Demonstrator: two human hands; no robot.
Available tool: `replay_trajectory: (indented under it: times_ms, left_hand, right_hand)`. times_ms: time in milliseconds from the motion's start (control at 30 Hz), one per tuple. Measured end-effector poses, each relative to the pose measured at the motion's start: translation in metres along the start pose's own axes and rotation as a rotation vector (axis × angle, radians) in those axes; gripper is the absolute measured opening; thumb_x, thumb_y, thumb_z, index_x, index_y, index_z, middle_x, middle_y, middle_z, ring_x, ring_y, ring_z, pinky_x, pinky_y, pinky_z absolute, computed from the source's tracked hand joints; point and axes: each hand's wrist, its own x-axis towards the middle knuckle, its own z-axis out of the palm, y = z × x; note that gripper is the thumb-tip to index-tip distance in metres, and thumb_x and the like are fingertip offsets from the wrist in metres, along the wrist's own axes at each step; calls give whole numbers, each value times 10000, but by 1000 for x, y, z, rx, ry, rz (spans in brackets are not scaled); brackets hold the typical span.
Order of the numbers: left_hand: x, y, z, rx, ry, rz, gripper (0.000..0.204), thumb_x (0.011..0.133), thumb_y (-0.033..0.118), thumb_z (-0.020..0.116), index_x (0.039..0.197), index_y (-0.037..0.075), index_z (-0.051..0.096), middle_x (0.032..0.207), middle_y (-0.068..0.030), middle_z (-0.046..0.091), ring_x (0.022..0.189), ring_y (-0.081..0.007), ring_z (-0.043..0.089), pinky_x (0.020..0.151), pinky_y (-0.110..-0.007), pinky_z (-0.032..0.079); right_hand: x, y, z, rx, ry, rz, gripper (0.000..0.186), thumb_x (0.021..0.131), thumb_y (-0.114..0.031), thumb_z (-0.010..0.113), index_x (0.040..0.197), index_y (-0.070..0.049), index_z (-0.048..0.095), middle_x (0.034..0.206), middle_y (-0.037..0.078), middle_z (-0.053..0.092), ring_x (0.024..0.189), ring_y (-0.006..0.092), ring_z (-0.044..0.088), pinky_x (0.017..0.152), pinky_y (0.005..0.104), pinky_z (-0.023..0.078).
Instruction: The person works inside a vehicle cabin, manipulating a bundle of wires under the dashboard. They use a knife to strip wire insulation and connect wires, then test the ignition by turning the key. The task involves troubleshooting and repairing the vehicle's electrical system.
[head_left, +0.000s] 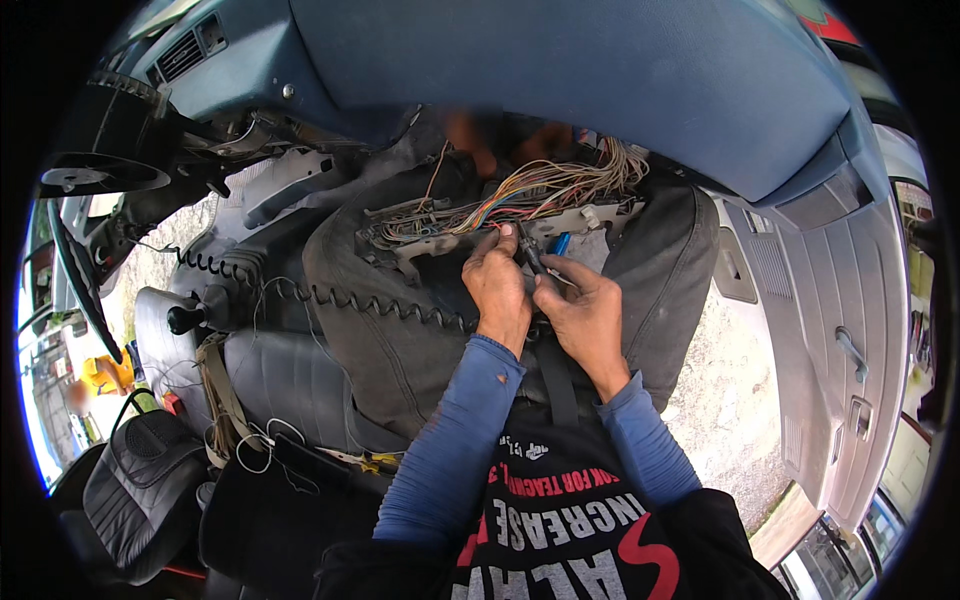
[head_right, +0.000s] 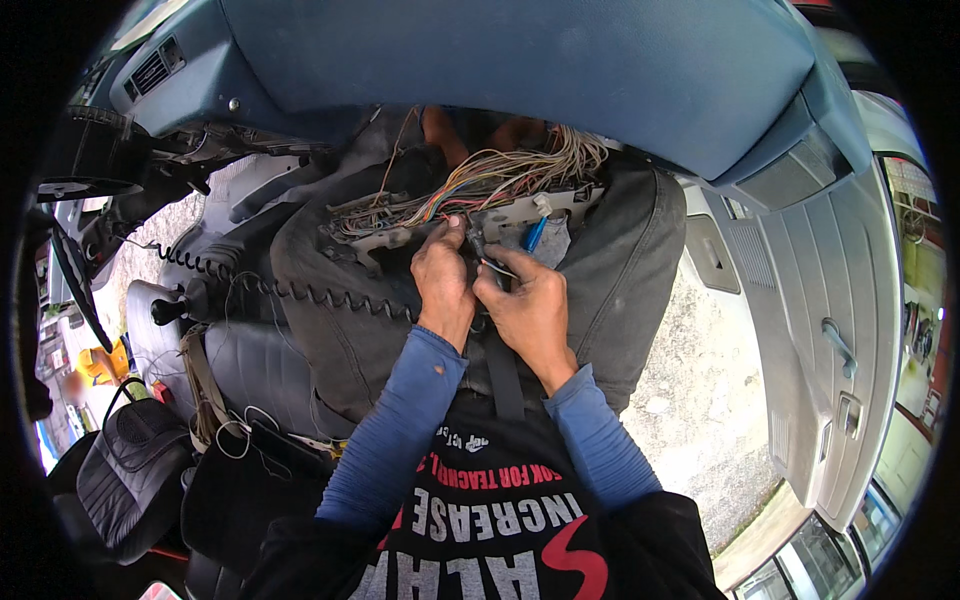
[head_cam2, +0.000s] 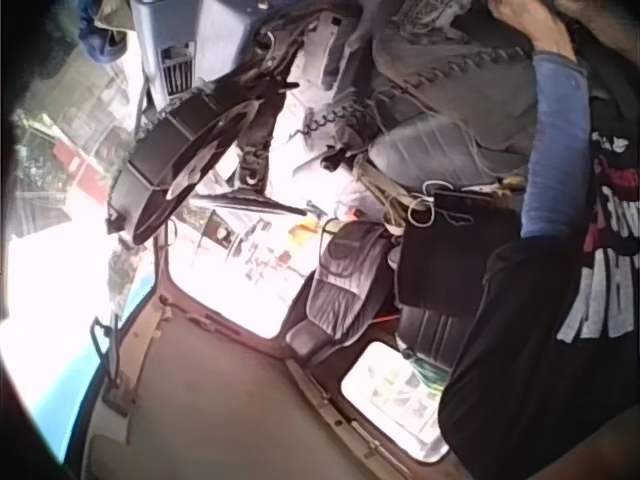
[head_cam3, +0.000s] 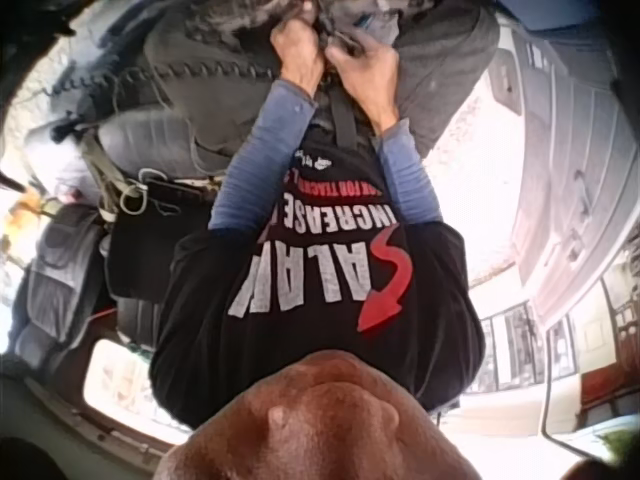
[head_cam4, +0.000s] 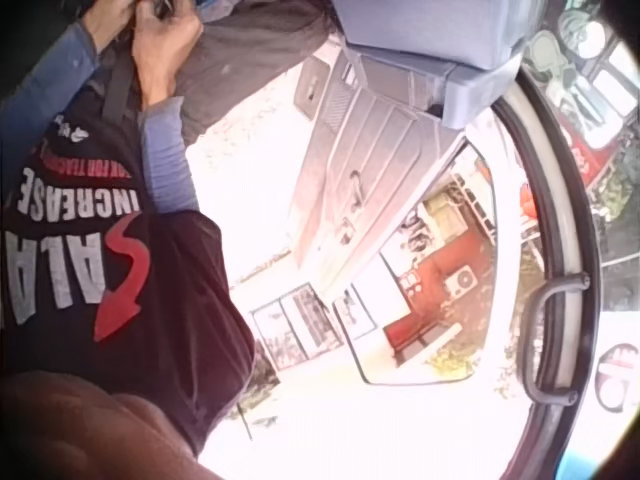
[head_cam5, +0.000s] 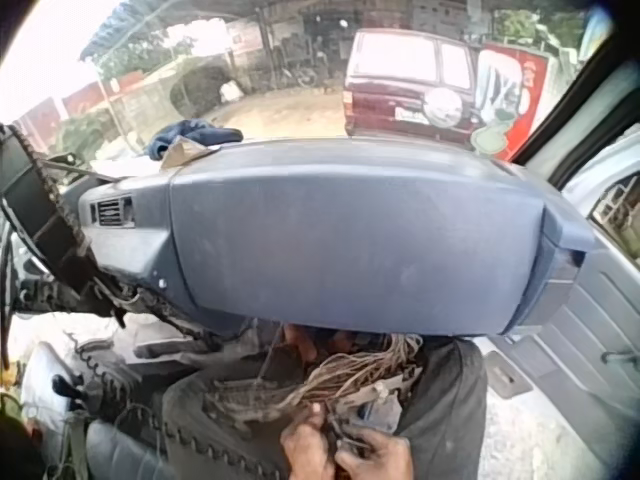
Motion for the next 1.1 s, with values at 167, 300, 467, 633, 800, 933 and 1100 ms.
replay_trajectory:
  times_ms: [167,300,467,633,800,933,1100]
  left_hand:
    - [11,-8,-9,-33,-46,38,196,987,39,696,1106,-115,715,1002,-102,722,876,-159,645,811,-287,509]
    - [10,-6,-6,4,-68,58,215,989,36,683,1134,-121,698,1015,-109,719,891,-169,651,826,-297,519]
    - [11,-3,-5,-18,-33,31,183,975,-9,684,1110,-129,711,972,-96,716,860,-147,628,799,-280,494]
    - [14,-5,-7,10,-47,93,198,951,20,719,1098,-113,719,971,-95,720,840,-149,607,777,-293,474]
    - [5,-8,-8,-71,-146,-4,165,977,80,712,1095,-21,656,948,-71,691,846,-150,625,744,-309,506]
    - [-9,3,-9,-75,-310,-18,373,914,-32,725,1234,-31,534,1049,-143,699,881,-224,704,696,-346,589]
    - [-8,3,-13,-83,-315,-52,417,865,-112,738,1203,-29,508,1042,-178,714,806,-228,711,669,-342,605]
  right_hand:
    - [-1,0,-4,72,-44,55,295,857,-78,763,1122,49,765,723,28,686,577,29,472,504,249,388]
    - [10,-1,-6,18,-57,59,291,858,-79,762,1119,50,767,692,13,654,578,26,477,503,252,385]
    - [-1,-8,-11,34,-76,79,268,870,-89,765,1096,55,767,683,-23,626,568,12,463,493,240,360]
    - [11,-16,-5,95,-99,104,238,872,-34,752,1073,93,751,724,-25,637,589,3,471,493,224,350]
    - [9,-10,-11,28,-132,85,251,881,-22,741,1093,113,741,773,-9,666,623,9,511,532,206,398]
    - [9,-7,-14,48,-143,92,260,889,-29,749,1110,107,742,825,3,694,657,15,535,570,199,433]
    - [5,-16,-22,47,-121,83,290,938,-135,760,1149,63,748,904,13,721,639,10,509,546,190,402]
